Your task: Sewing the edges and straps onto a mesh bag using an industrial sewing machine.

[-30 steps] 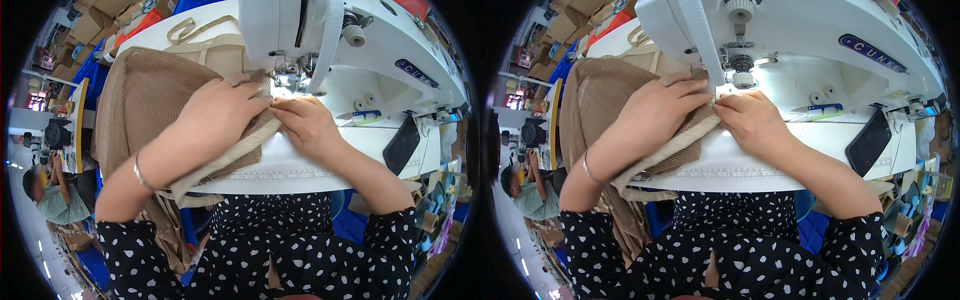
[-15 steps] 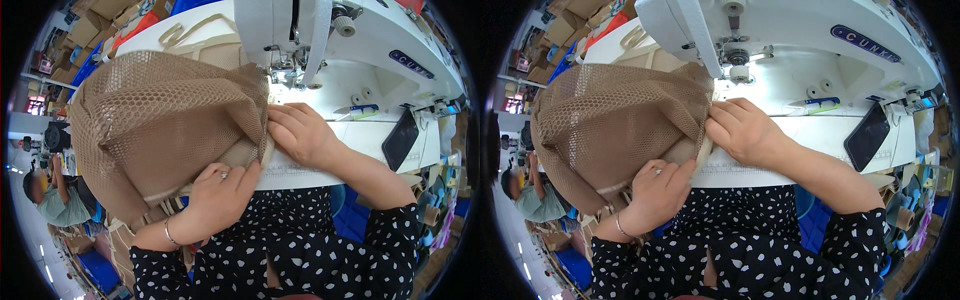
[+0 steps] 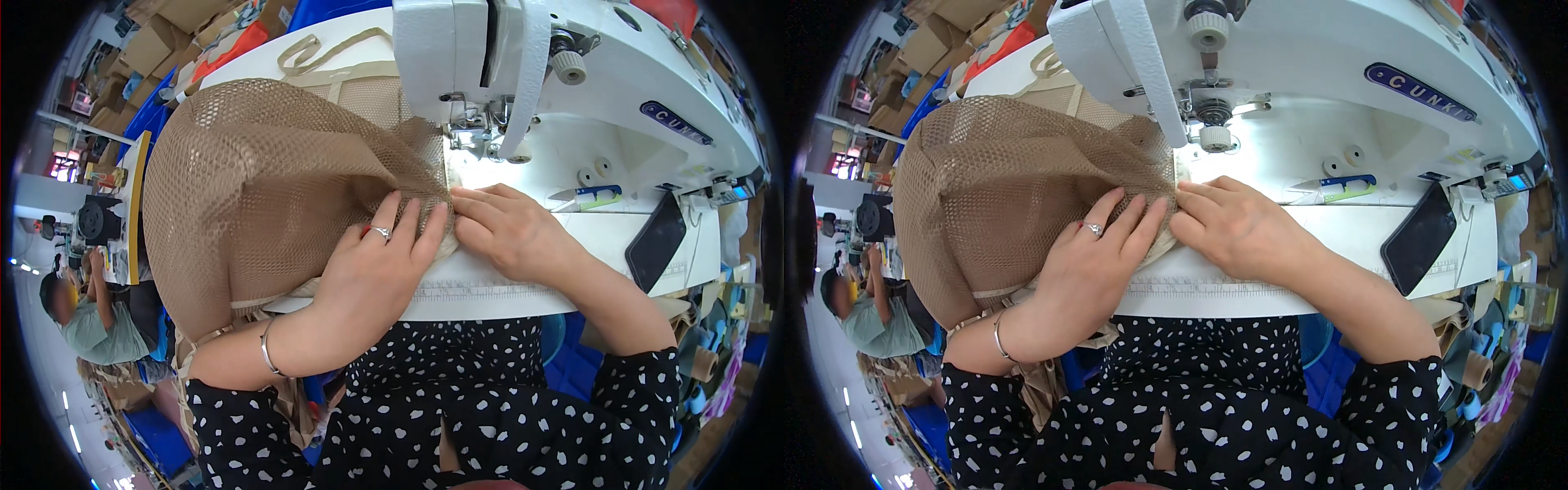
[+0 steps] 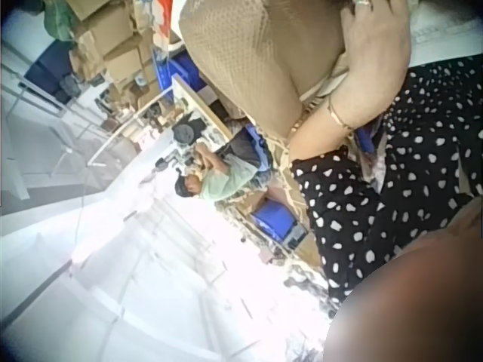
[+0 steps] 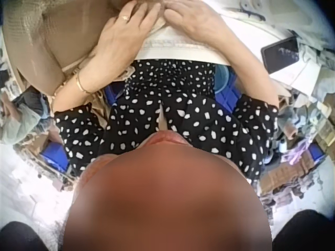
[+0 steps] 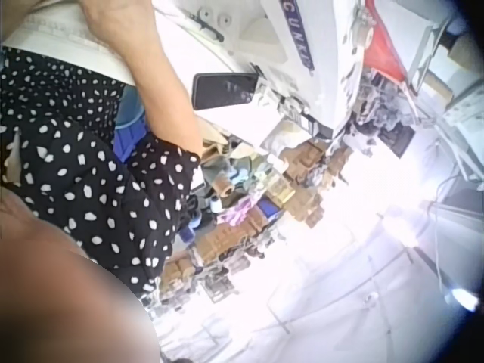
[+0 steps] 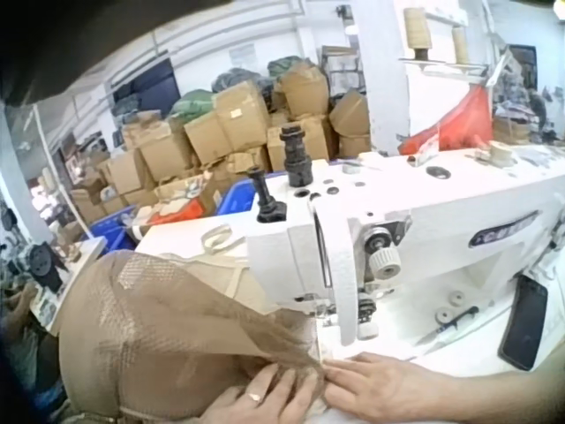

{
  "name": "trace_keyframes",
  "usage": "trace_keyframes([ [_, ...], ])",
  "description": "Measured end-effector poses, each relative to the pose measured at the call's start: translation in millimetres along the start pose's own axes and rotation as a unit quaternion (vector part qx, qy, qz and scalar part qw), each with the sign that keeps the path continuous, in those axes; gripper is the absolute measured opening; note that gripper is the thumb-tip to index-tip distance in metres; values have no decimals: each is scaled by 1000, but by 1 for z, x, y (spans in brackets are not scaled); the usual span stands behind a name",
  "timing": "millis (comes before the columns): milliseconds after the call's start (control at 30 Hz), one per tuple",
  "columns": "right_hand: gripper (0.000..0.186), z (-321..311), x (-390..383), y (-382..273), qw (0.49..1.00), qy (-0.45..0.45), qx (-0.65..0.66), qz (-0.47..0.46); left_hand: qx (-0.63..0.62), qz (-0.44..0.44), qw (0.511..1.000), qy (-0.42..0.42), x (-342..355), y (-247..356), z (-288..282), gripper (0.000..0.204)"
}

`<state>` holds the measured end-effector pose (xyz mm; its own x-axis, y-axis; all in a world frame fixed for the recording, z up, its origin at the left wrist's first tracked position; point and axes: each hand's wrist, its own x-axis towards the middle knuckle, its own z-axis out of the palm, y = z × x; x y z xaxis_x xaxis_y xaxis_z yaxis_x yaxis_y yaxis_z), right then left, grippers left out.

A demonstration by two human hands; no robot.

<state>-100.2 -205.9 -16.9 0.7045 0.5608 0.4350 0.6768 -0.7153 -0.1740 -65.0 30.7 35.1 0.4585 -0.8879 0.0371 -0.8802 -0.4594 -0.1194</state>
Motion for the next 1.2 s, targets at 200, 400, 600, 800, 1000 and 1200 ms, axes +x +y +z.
trace_keyframes([
  [200,20,7,1,8,1000,20,0,24,46,-1,999,21,10,-5,4,62],
  [400,16,16,5,17,996,61,29,62,49,-10,998,30,19,-13,9,60],
  [600,21,19,8,23,990,69,46,116,36,-14,997,60,28,-15,7,53],
  [800,24,18,11,14,991,33,-23,130,-119,-33,992,28,-7,-11,2,30],
  [1000,22,22,12,-4,994,83,-54,-39,-274,30,961,-6,3,-9,-4,15],
  [1200,15,15,6,2,995,60,-45,-65,-85,14,990,114,39,-40,15,34],
])
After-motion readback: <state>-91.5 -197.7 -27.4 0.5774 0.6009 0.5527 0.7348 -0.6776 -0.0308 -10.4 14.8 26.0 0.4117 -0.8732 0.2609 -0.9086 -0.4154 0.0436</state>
